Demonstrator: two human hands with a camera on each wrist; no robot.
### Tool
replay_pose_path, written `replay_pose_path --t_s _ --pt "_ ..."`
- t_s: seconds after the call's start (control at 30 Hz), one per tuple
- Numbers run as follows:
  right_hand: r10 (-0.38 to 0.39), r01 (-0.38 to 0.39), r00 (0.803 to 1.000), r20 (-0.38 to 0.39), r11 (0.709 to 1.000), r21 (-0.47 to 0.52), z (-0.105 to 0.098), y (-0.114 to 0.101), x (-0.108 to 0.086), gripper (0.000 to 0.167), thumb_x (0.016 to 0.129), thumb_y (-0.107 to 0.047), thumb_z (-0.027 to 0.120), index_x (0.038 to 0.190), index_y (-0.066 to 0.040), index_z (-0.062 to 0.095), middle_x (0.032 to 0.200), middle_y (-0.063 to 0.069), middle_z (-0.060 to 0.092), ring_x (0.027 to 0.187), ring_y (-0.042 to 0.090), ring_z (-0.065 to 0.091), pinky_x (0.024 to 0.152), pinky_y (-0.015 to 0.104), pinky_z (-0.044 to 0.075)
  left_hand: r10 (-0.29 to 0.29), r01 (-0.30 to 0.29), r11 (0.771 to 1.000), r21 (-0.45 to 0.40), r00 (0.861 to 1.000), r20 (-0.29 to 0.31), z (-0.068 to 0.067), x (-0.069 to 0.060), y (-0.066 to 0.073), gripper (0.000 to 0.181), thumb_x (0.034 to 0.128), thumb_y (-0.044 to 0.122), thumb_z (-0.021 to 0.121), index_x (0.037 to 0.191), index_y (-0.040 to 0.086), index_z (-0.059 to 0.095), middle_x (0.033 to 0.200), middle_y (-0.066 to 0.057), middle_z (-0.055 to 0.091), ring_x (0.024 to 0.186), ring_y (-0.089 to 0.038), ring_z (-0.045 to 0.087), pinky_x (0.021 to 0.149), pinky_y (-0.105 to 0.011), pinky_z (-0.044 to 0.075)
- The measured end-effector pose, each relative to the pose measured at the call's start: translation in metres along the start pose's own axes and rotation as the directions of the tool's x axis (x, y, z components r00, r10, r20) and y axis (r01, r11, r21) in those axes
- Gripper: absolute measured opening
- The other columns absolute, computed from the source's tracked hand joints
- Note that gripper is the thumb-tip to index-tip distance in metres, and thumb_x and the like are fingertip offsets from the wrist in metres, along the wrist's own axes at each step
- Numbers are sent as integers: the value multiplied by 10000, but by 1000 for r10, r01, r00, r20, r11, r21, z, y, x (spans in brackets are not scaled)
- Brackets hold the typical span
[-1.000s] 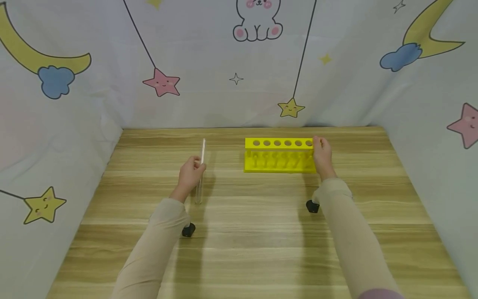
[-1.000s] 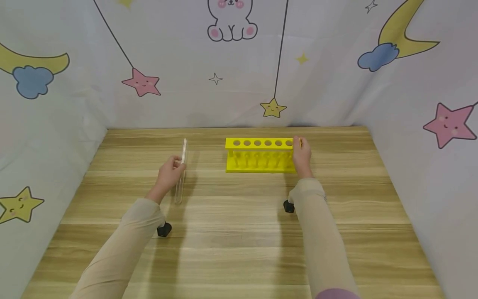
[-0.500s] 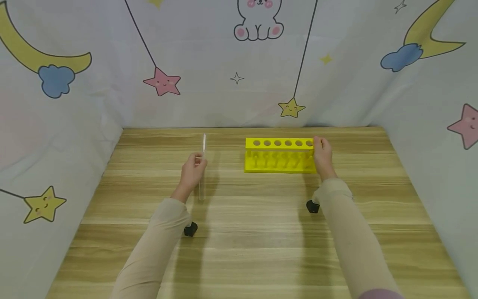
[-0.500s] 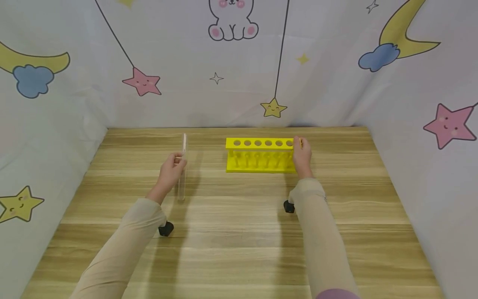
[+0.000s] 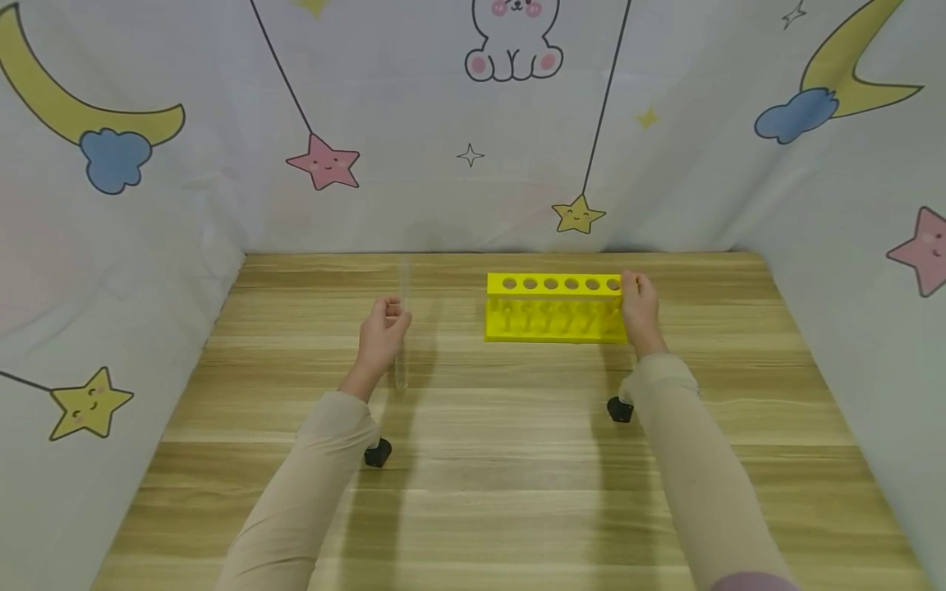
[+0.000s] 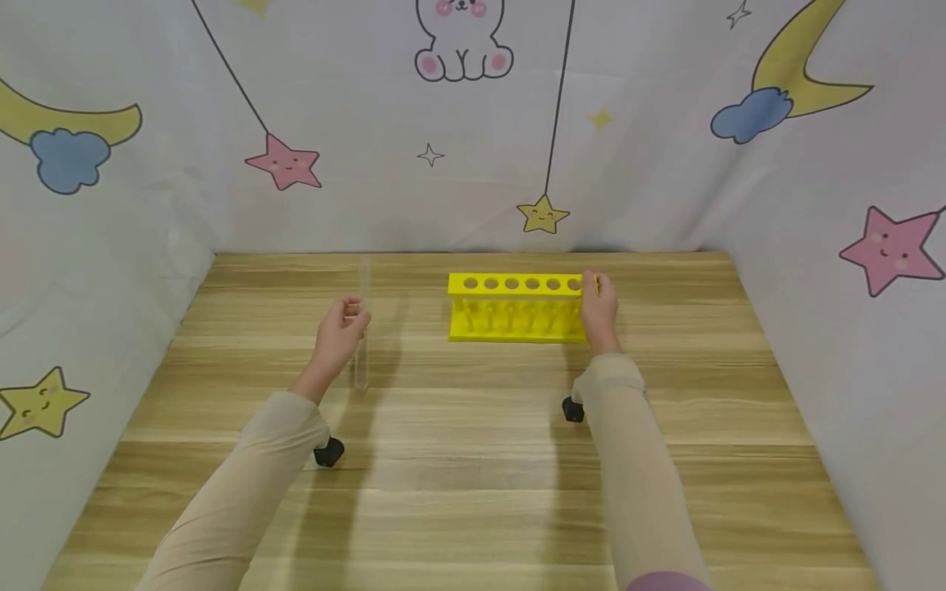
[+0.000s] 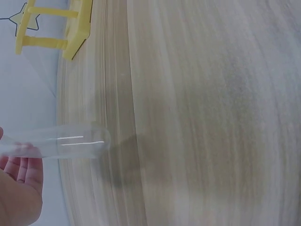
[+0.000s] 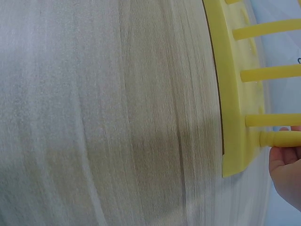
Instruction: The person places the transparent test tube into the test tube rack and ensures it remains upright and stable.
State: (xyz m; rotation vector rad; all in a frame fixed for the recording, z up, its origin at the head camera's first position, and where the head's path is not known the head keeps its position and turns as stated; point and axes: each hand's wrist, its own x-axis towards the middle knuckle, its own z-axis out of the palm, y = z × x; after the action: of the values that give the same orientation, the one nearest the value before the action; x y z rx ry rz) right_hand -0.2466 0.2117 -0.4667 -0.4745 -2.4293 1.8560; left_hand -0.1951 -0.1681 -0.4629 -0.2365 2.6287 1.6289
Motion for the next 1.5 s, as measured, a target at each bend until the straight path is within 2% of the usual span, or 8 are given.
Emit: replay_pose_path --t_s 0.17,0.37,0.53,0.73,0.93,1.1,1.23,1.5 --pt "16 -17 1000 -2 1000 -4 0 -2 -1 405 944 -401 302 1077 -44 441 930 -3 445 654 89 333 590 195 309 25 -25 1000 -12 1000 -15 0 0 2 406 899 230 478 1250 46 386 1112 -115 496 1029 -271 509 810 -392 462" --pt "2 -2 1000 -5 1000 -10 0 0 1 444 939 -423 295 1116 -44 442 943 -11 450 675 90 339 613 205 311 55 -56 998 -23 998 -30 0 -1 6 433 894 225 505 1257 16 394 1081 -119 507 1018 -267 521 800 -376 465" --pt "1 -1 1000 8 1000 -13 -1 0 1 474 941 -419 288 1158 -22 434 943 -3 446 672 92 337 616 209 314 88 -87 996 16 995 -38 -1 0 8 453 897 217 507 1274 -6 393 1104 -141 503 1021 -273 529 807 -374 476" --pt "7 -7 1000 16 1000 -12 -1 0 2 476 948 -402 277 1185 -14 418 1032 45 461 716 97 341 642 214 310 103 -102 994 22 993 -51 -1 2 13 414 888 193 524 1241 3 423 1066 -129 510 961 -243 539 754 -340 479" --pt "-33 33 999 -11 999 2 0 3 3 463 939 -420 306 1117 -19 454 949 -1 469 716 94 353 646 211 316 122 -122 993 3 991 -58 0 1 17 412 875 171 543 1227 -9 428 1009 -112 513 929 -237 541 749 -324 476" --pt "-78 78 997 -4 996 47 -2 6 1 463 913 -475 339 1039 -52 477 921 -9 485 703 99 354 630 221 303 123 -123 992 3 992 -43 0 -1 19 415 880 175 536 1243 13 418 1048 -117 519 949 -241 535 777 -333 476" --pt "-41 41 999 -6 999 2 -1 7 4 423 927 -458 307 1040 -80 460 952 -1 472 707 109 352 637 225 315 122 -122 993 1 991 -46 0 -2 19 400 880 187 536 1231 32 424 1084 -123 548 964 -246 531 823 -354 467" --pt "-1 1 1000 11 1000 -5 -1 5 4 281 935 -434 298 889 -184 416 932 -46 457 660 95 340 604 217 312 142 -142 990 -3 989 -36 1 -3 20 409 895 201 511 1247 24 400 1098 -142 570 1003 -242 531 892 -357 450"
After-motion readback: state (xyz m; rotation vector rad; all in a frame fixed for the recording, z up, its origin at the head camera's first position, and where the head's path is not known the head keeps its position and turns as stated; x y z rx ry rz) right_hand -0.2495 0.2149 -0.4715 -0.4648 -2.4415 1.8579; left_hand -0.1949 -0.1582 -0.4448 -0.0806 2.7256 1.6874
